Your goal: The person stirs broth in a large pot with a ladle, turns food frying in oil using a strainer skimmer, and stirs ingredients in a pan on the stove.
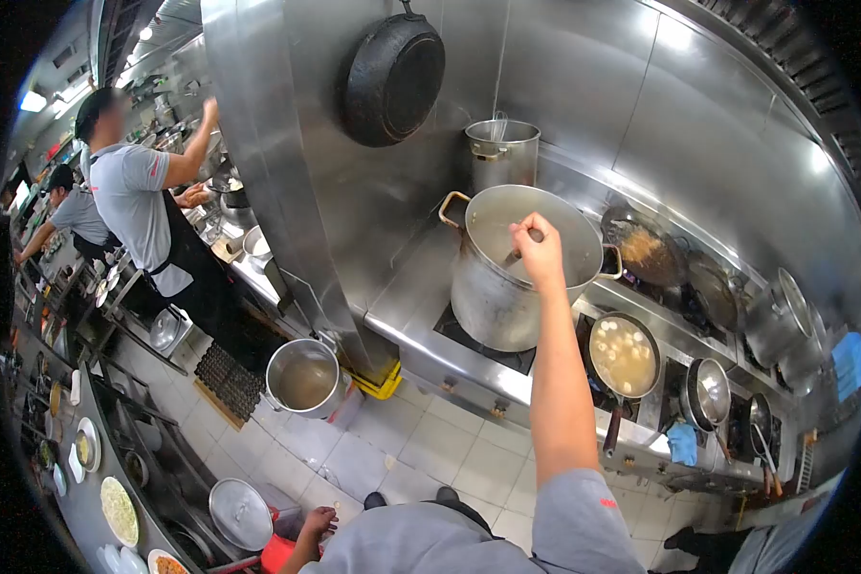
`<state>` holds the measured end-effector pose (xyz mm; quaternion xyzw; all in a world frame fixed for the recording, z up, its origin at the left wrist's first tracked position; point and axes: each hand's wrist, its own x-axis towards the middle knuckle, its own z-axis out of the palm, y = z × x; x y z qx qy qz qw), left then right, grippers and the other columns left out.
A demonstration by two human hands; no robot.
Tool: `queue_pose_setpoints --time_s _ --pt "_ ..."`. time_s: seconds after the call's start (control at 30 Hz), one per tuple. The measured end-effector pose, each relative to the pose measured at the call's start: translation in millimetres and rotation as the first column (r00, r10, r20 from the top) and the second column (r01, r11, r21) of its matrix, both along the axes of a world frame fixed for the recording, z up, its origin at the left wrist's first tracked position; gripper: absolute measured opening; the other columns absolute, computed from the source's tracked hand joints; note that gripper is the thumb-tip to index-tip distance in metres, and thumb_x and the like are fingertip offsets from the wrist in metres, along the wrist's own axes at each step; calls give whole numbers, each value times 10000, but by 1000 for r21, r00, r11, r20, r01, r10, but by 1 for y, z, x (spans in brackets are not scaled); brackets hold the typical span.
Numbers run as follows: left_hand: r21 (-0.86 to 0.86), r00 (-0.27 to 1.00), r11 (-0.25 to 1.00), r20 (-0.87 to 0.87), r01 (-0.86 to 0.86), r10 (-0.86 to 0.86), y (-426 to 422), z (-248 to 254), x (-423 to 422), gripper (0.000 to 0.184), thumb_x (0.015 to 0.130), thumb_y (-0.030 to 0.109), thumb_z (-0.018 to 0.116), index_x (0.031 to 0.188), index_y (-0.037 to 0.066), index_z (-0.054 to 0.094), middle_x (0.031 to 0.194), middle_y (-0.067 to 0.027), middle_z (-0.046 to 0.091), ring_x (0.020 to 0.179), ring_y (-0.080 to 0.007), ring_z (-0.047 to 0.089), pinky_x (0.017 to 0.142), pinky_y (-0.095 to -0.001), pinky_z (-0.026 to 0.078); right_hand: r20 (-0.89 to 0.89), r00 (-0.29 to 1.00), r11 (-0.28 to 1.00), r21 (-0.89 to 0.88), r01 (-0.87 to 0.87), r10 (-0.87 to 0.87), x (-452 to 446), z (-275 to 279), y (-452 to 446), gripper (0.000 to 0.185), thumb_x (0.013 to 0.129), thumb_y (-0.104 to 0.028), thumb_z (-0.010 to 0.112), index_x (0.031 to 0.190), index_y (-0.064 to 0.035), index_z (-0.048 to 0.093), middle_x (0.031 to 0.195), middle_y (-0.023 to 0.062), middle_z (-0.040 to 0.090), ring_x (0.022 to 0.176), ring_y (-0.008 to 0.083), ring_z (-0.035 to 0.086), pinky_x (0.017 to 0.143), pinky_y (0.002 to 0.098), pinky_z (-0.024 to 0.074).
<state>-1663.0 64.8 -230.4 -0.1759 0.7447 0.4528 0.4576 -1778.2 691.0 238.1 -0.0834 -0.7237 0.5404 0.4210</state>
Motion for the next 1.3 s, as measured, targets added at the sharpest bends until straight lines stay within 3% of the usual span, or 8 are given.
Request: queue_pose_setpoints --time_s 0.13,0.37,0.5,0.7,0.8,1.17,1.23,1.3 --pt "-6 1000 1000 10 -28 28 -4 -1 7 361 831 216 569 1144 39 527 875 -118 642 629 -224 612 504 -346 503 40 994 982 167 93 -101 -18 -29 18 218 767 -107 636 634 -55 471 555 -40 417 524 56 349 490 235 294" --pt "-9 999 999 19 -33 33 -24 -12 27 346 817 208 573 1114 32 564 806 -109 645 549 -210 594 449 -329 484 224 935 940 266 212 -274 -1 -21 11 224 749 -125 643 615 -27 493 536 -25 437 533 72 372 513 248 324" --pt "-13 998 998 22 -61 61 -34 -15 36 337 817 205 574 1101 24 573 807 -114 648 530 -215 593 444 -326 492 270 942 958 254 130 -200 6 -6 -3 216 737 -135 647 617 -17 511 540 -7 471 535 82 401 526 253 348" --pt "20 996 996 11 -87 87 -26 -18 28 326 817 197 570 1096 29 570 812 -115 645 541 -224 597 449 -334 489 233 969 997 46 68 -77 16 34 -8 207 777 -126 628 630 -64 497 544 1 489 514 79 428 489 238 336" --pt "-21 1000 1000 9 -5 5 -17 -12 18 318 823 192 565 1099 35 560 838 -121 646 564 -234 602 458 -339 488 31 999 988 -151 -19 24 23 33 3 139 794 -96 601 695 -73 506 550 -4 487 493 68 425 450 213 328" --pt "16 999 999 -16 -34 34 3 11 -4 267 839 198 600 1039 22 590 808 -92 656 592 -176 580 491 -289 454 114 991 997 28 66 -69 -1 1 2 208 781 -109 628 651 -62 474 580 -39 450 551 53 406 516 223 338" --pt "11 999 999 -19 -42 42 2 9 -7 269 840 200 602 1044 25 587 811 -91 658 590 -178 580 491 -292 456 63 991 975 194 107 -121 -9 -14 15 211 775 -108 633 651 -68 467 586 -48 434 545 47 387 495 230 325" --pt "15 999 999 -31 -42 42 -10 -21 -8 245 833 191 603 1023 36 608 825 -104 658 628 -173 584 535 -283 463 43 989 979 158 132 -140 -5 -21 24 215 774 -112 635 651 -71 464 588 -49 434 540 46 381 487 232 320"
